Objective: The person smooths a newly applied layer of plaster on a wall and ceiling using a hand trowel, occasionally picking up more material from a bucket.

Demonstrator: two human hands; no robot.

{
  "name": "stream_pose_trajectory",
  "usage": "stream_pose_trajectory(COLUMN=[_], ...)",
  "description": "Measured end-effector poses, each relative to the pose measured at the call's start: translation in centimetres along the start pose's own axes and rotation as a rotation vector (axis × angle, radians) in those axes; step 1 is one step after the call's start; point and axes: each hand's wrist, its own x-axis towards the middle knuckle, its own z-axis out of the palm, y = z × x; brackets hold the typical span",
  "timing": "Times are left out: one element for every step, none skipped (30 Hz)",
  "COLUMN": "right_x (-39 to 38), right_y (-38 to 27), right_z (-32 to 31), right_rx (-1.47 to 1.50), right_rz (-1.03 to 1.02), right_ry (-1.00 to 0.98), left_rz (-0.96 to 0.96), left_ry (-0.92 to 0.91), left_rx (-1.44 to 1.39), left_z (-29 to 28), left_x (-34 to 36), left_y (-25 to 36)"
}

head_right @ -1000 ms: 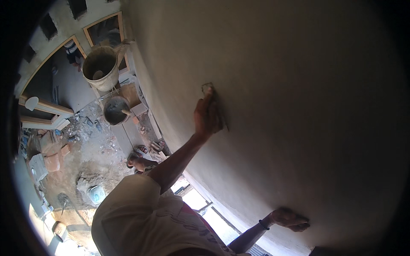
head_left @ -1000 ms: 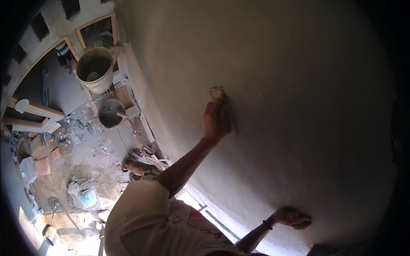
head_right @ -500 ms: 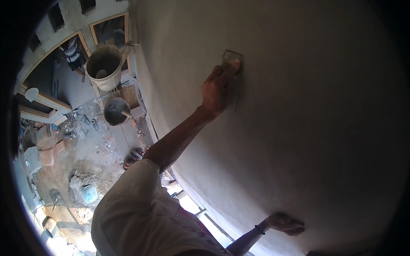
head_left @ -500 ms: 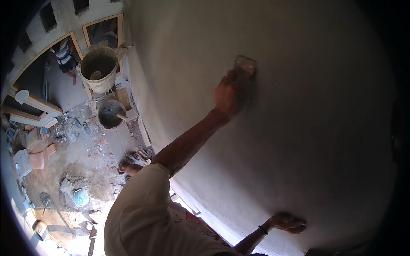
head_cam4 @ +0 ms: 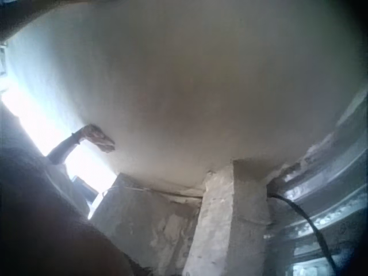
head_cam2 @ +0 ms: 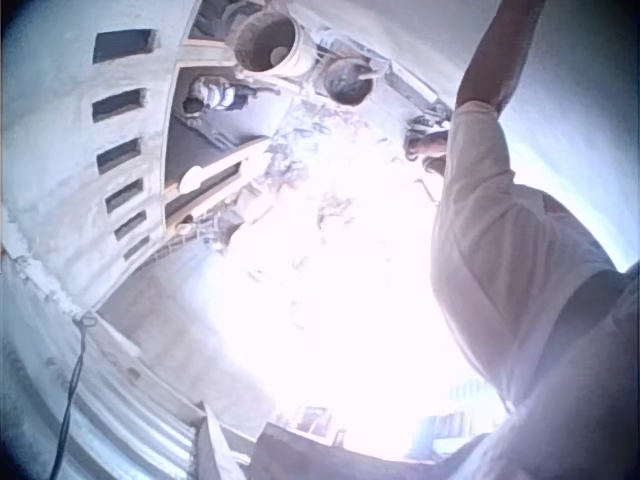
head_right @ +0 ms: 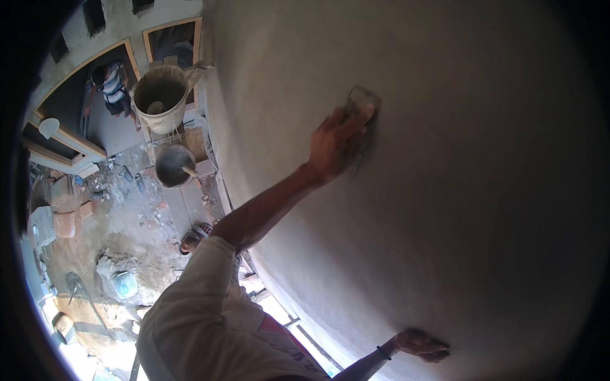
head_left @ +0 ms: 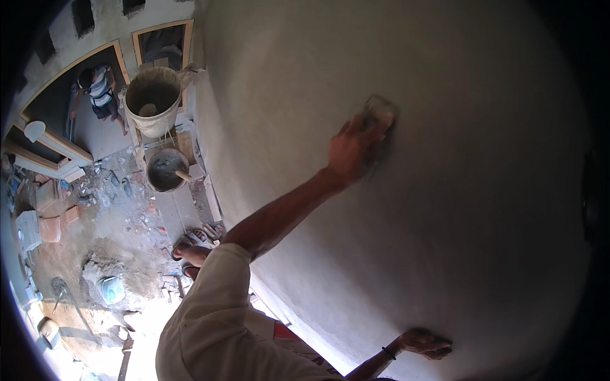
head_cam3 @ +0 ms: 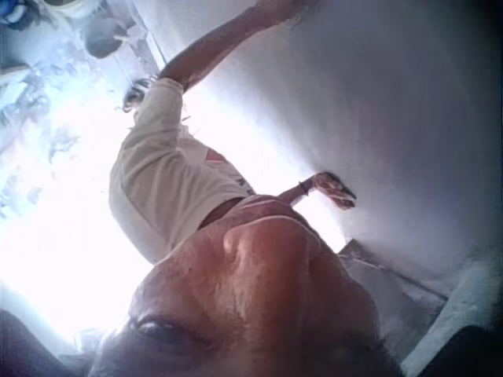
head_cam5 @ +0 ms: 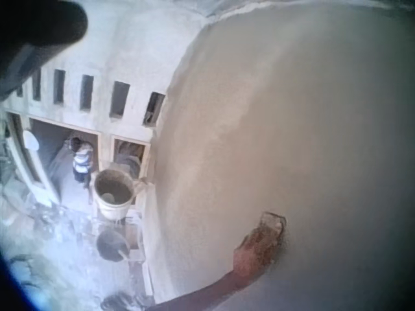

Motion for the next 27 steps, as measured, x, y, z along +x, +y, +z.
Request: stream_pose_trajectory(right_x=[0.2,0.3,0.4,1.0,1.3,1.2,1.0,1.1,1.2,1.1,1.2,1.4,1.3,1.1,1.5,2.0,2.2,2.1,2.0,1.7,1.5,1.4,1.1,1.3,1.1,1.1,1.0], right_y=[0.1,-0.3,-0.8,-1.5,-2.0,-1.4,-1.1,-1.3,-1.0,-0.8,-0.7,-0.6,-1.0,-1.0,-1.8,-2.9,-3.4,-3.5,-3.5,-3.1,-2.7,-2.7,-3.5,-3.3,-2.9,-2.8,-3.0], right_z=[0.0,0.1,0.0,0.5,0.5,0.8,0.7,0.8,0.6,0.6,0.6,0.5,0.3,0.1,0.1,1.0,1.4,1.5,1.5,1.3,0.5,0.3,1.1,0.8,0.1,-0.2,-0.1], right_rx=[-0.002,-0.033,-0.041,-0.017,-0.013,-0.029,-0.024,-0.025,-0.031,-0.059,-0.076,-0.091,-0.093,-0.105,-0.097,-0.073,-0.058,-0.052,-0.052,-0.083,-0.112,-0.128,-0.114,-0.111,-0.122,-0.120,-0.117], right_rz=[-0.019,0.023,0.038,0.047,0.062,0.000,0.022,0.049,0.074,0.055,0.038,0.013,0.059,0.099,0.139,0.100,0.119,0.140,0.164,0.160,0.168,0.175,0.186,0.181,0.196,0.209,0.224], right_ry=[0.005,-0.008,0.000,-0.003,-0.006,-0.008,-0.017,-0.022,-0.029,-0.027,-0.029,-0.032,-0.047,-0.053,-0.069,-0.053,-0.054,-0.053,-0.054,-0.064,-0.068,-0.070,-0.071,-0.067,-0.102,-0.136,-0.173], left_rz=[0.087,0.056,0.025,-0.084,-0.184,-0.295,-0.406,-0.448,-0.492,-0.359,-0.227,-0.028,0.170,0.119,0.061,0.005,-0.002,-0.156,-0.250,-0.336,-0.419,-0.269,-0.117,-0.079,-0.044,-0.011,0.023], left_ry=[0.046,0.095,0.135,0.187,0.225,0.221,0.216,0.178,0.135,0.084,0.040,0.058,0.074,0.092,0.113,0.133,0.281,0.278,0.211,0.142,0.067,0.044,0.042,0.078,0.114,0.158,0.202], left_rx=[0.041,0.014,-0.027,0.022,0.056,0.054,0.059,0.047,0.033,0.013,0.002,0.016,0.027,0.034,0.063,0.092,0.076,0.046,0.077,0.109,0.140,0.012,-0.095,-0.070,-0.060,-0.042,-0.019], left_z=[-0.2,-1.4,-2.1,-3.6,-4.5,-5.0,-4.9,-3.6,-2.4,-1.7,-1.4,-1.4,-1.9,-2.5,-3.8,-4.7,-5.3,-5.7,-4.7,-3.9,-3.2,-2.2,-2.2,-2.7,-2.9,-3.6,-4.3], left_x=[3.6,7.2,10.3,12.8,14.5,14.3,13.3,11.6,8.7,6.1,4.8,6.1,7.9,10.5,14.3,17.8,20.1,20.8,19.3,17.1,14.7,11.6,10.0,11.4,13.9,17.3,21.0], left_y=[0.0,-0.8,-2.5,-5.5,-8.2,-10.9,-13.3,-14.0,-13.2,-10.9,-8.6,-5.9,-3.9,-3.4,-4.2,-6.1,-9.9,-13.7,-14.6,-14.7,-14.2,-11.7,-10.1,-10.3,-10.2,-10.2,-10.6])
